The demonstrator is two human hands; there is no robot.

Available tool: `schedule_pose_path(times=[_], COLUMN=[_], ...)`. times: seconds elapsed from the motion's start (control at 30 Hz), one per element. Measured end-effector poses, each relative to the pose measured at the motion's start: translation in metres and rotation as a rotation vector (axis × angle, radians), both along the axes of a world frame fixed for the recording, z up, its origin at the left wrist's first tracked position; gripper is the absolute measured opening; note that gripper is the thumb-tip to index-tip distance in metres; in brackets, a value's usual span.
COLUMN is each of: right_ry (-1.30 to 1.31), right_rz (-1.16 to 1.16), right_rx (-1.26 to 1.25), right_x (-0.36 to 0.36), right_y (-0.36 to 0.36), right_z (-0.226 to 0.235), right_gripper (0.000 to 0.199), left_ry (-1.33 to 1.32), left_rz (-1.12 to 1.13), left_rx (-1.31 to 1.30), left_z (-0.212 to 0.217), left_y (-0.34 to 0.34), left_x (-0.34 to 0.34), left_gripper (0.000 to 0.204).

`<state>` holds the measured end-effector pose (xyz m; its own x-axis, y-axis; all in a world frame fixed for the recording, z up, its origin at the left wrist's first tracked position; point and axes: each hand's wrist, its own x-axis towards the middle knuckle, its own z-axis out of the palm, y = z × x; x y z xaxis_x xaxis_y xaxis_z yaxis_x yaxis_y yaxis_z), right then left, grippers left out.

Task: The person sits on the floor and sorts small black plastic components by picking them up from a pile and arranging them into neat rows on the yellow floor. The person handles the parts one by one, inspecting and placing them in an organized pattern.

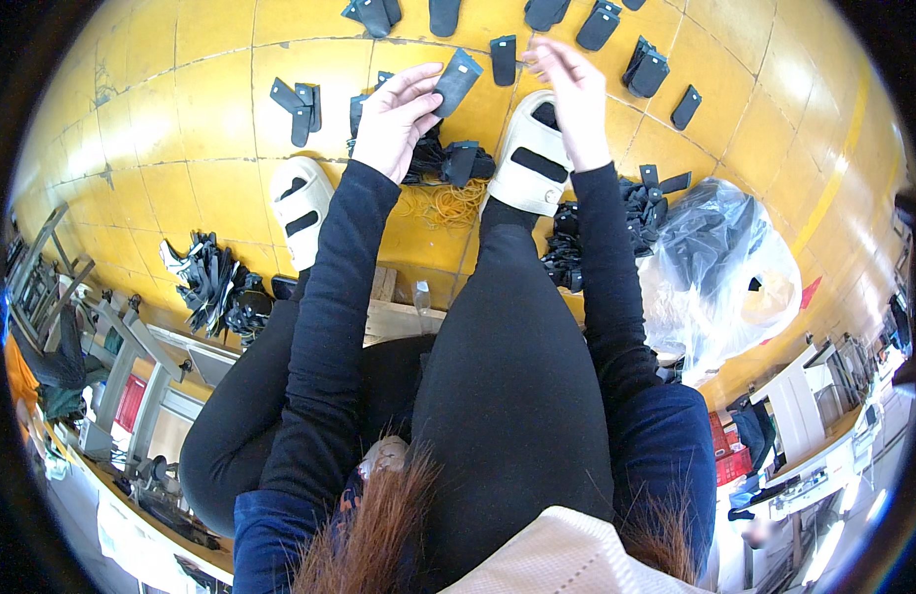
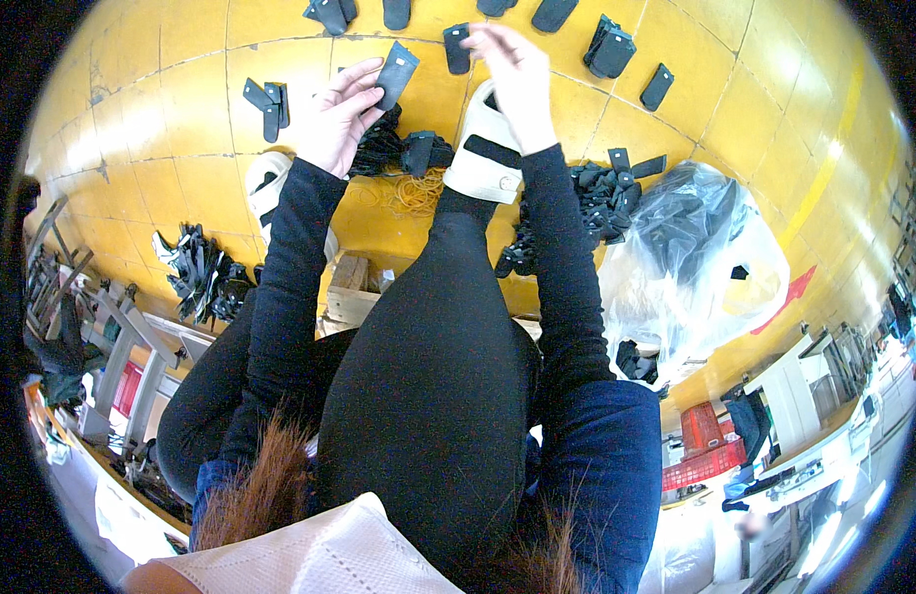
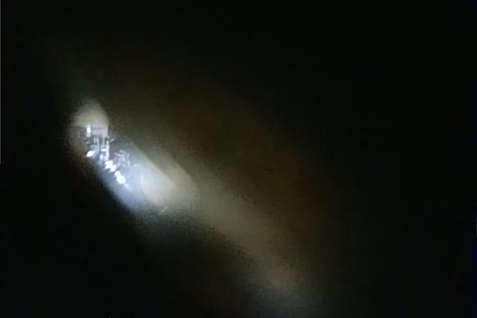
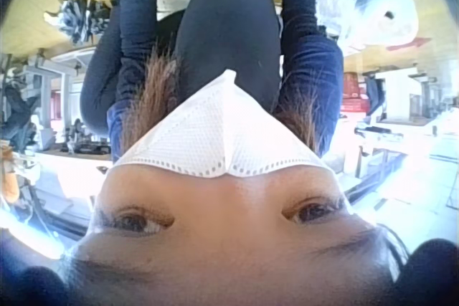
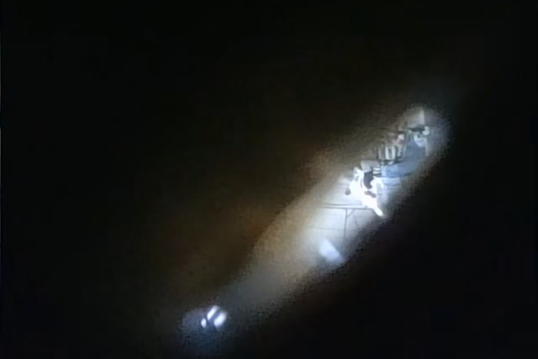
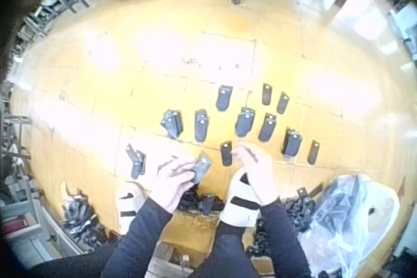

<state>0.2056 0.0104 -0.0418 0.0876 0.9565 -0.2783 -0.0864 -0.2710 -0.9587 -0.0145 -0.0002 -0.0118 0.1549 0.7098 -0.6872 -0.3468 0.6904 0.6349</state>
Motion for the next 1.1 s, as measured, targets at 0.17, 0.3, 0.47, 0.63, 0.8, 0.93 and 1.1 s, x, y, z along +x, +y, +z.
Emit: schedule_pose_path(times=[0.17, 0.3, 0.47, 0.63, 0.8, 0.93, 1.1], right_ry=[0.016, -0.029, -0.113, -0.522, -0.652, -0.556, -0.862], right_rz=[0.170, 0.168, 0.005, -0.089, -0.344, -0.464, -0.411], right_rx=[-0.117, -0.119, -0.119, -0.012, -0.011, -0.114, -0.079], right_x=[-0.033, -0.037, -0.022, 0.011, 0.101, 0.133, 0.143], right_y=[-0.019, -0.020, -0.009, 0.002, 0.000, -0.006, -0.011], right_z=[0.030, 0.011, -0.001, -0.006, -0.031, -0.029, -0.034], right_gripper=[0.026, 0.025, 0.022, 0.019, 0.024, 0.030, 0.032], left_ry=[-0.015, -0.015, 0.069, 0.078, 0.086, 0.117, 0.151], left_rz=[-0.028, -0.053, -0.048, -0.048, -0.033, -0.025, -0.028], left_rx=[-0.010, 0.004, 0.009, 0.002, -0.012, -0.032, -0.066], left_z=[0.005, 0.005, 0.011, 0.011, 0.009, 0.005, 0.004], left_y=[-0.002, -0.001, 0.002, 0.004, 0.005, 0.003, 0.003], left_x=[0.001, 0.002, 0.004, -0.008, -0.009, -0.015, -0.016], left_gripper=[0.039, 0.043, 0.043, 0.038, 0.034, 0.033, 0.033])
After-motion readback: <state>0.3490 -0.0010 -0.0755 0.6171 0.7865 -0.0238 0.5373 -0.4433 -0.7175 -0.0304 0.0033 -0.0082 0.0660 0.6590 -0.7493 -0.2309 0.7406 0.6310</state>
